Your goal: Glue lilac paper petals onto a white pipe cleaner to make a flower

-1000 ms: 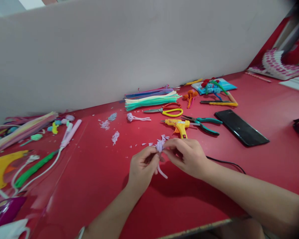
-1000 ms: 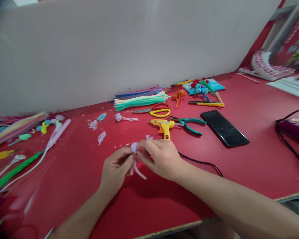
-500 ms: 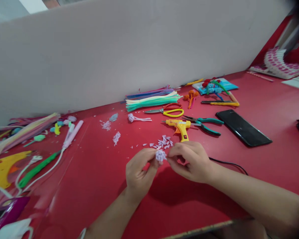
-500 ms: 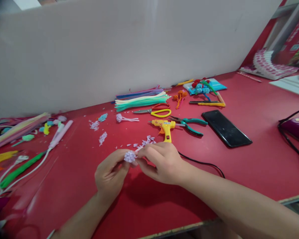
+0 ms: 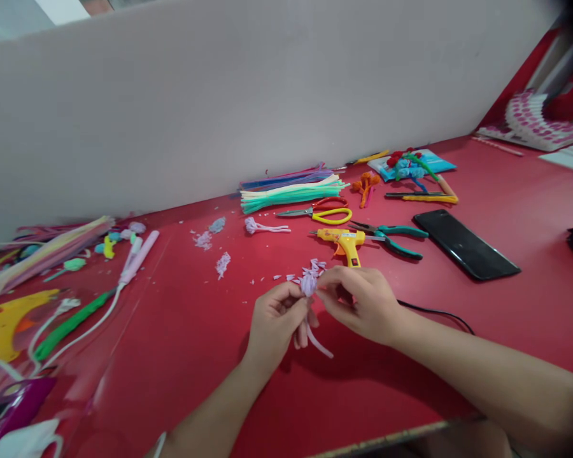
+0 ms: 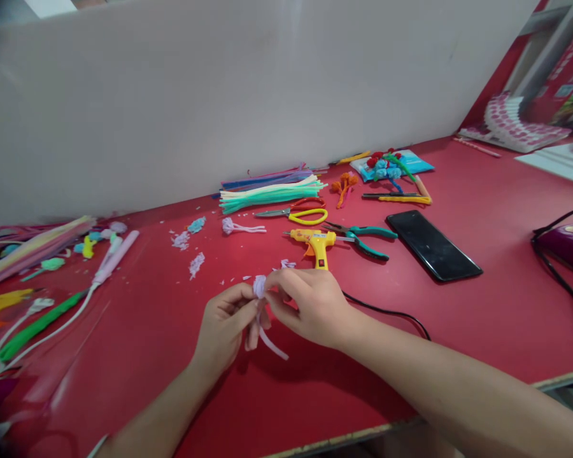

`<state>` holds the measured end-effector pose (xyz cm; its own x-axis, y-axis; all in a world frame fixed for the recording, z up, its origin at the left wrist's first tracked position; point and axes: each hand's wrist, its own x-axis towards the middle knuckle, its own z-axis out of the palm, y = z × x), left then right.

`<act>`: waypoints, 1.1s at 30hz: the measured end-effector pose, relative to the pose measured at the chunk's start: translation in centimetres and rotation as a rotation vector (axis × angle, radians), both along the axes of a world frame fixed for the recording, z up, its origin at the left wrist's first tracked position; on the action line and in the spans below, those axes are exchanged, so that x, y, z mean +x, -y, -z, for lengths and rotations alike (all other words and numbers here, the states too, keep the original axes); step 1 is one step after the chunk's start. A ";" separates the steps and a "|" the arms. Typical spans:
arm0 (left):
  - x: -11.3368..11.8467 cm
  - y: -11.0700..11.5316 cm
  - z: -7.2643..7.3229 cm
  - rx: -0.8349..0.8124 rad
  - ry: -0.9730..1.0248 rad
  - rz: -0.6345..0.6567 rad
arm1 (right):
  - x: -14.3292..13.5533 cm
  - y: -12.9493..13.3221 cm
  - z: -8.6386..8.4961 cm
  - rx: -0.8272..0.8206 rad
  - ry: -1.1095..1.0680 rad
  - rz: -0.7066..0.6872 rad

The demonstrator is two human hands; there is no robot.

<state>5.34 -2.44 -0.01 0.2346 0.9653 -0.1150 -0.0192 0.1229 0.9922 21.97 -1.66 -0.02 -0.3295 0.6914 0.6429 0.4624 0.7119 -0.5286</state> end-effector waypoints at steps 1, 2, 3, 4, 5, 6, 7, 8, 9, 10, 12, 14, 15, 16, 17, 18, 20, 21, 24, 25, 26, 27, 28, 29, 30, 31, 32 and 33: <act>0.0 -0.1 0.1 -0.021 0.015 0.006 | 0.0 0.0 0.1 -0.019 0.006 0.012; 0.0 -0.1 0.1 -0.031 0.021 0.011 | 0.0 0.0 0.2 -0.033 0.012 0.023; 0.1 -0.2 0.1 -0.034 0.020 0.013 | -0.1 0.0 0.2 -0.044 0.020 0.031; 0.1 -0.2 0.1 -0.034 0.018 0.013 | -0.1 0.0 0.3 -0.049 0.029 0.037; 0.1 -0.2 0.1 -0.033 0.015 0.012 | -0.1 0.0 0.3 -0.051 0.039 0.043; 0.1 -0.1 0.0 -0.032 0.013 0.011 | -0.1 0.0 0.3 -0.050 0.047 0.049; 0.1 -0.1 -0.1 -0.030 0.010 0.009 | -0.1 0.0 0.3 -0.046 0.053 0.056; 0.2 -0.1 -0.1 -0.028 0.007 0.007 | -0.1 0.0 0.3 -0.044 0.059 0.061; 0.2 -0.1 -0.2 -0.025 0.003 0.004 | -0.1 0.0 0.3 -0.042 0.064 0.067; 0.3 0.0 -0.3 -0.022 -0.002 -0.001 | -0.2 0.0 0.3 -0.041 0.068 0.071; 0.3 0.0 -0.4 -0.016 -0.012 -0.006 | -0.2 -0.1 0.3 -0.044 0.073 0.073; 0.4 0.0 -0.4 -0.010 -0.020 -0.007 | -0.3 -0.1 0.3 -0.049 0.072 0.073; 0.3 0.0 -0.4 -0.007 -0.024 -0.009 | -0.3 -0.1 0.3 -0.052 0.071 0.071; 0.3 0.0 -0.4 -0.004 -0.027 -0.011 | -0.3 -0.1 0.3 -0.055 0.072 0.068; 0.3 -0.1 -0.4 -0.001 -0.031 -0.013 | -0.2 -0.1 0.3 -0.058 0.074 0.065; 0.3 -0.1 -0.4 0.001 -0.034 -0.015 | -0.2 -0.1 0.3 -0.059 0.075 0.062; 0.3 -0.1 -0.5 0.004 -0.038 -0.014 | -0.2 -0.1 0.3 -0.061 0.076 0.058; 0.3 -0.1 -0.5 0.004 -0.039 -0.014 | -0.2 -0.1 0.3 -0.060 0.076 0.057; 0.3 -0.1 -0.6 0.005 -0.042 -0.016 | -0.2 -0.2 0.3 -0.062 0.078 0.059; 0.3 -0.1 -0.6 0.005 -0.042 -0.017 | -0.2 -0.2 0.4 -0.062 0.078 0.060; 0.3 -0.1 -0.5 0.005 -0.040 -0.016 | -0.3 -0.2 0.4 -0.063 0.076 0.063; 0.3 -0.1 -0.5 0.004 -0.034 -0.014 | -0.3 -0.2 0.4 -0.064 0.074 0.066; 0.3 -0.1 -0.4 0.002 -0.024 -0.012 | -0.3 -0.2 0.4 -0.066 0.073 0.068; 0.3 -0.1 -0.3 -0.003 -0.013 -0.009 | -0.3 -0.1 0.4 -0.069 0.071 0.070; 0.2 -0.2 -0.3 -0.012 0.003 -0.006 | -0.3 -0.1 0.3 -0.074 0.067 0.072; 0.2 -0.2 -0.2 -0.023 0.022 -0.005 | -0.2 -0.1 0.2 -0.082 0.060 0.076; 0.1 -0.3 -0.2 -0.036 0.043 -0.005 | -0.1 -0.2 0.0 -0.091 0.050 0.085; 0.0 -0.4 -0.1 -0.051 0.065 -0.009 | 0.1 -0.4 -0.1 -0.100 0.044 0.107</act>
<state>5.38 -2.02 0.12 0.2345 0.9607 -0.1488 -0.0842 0.1726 0.9814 22.11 -1.29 0.13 -0.2769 0.7841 0.5554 0.5573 0.6019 -0.5719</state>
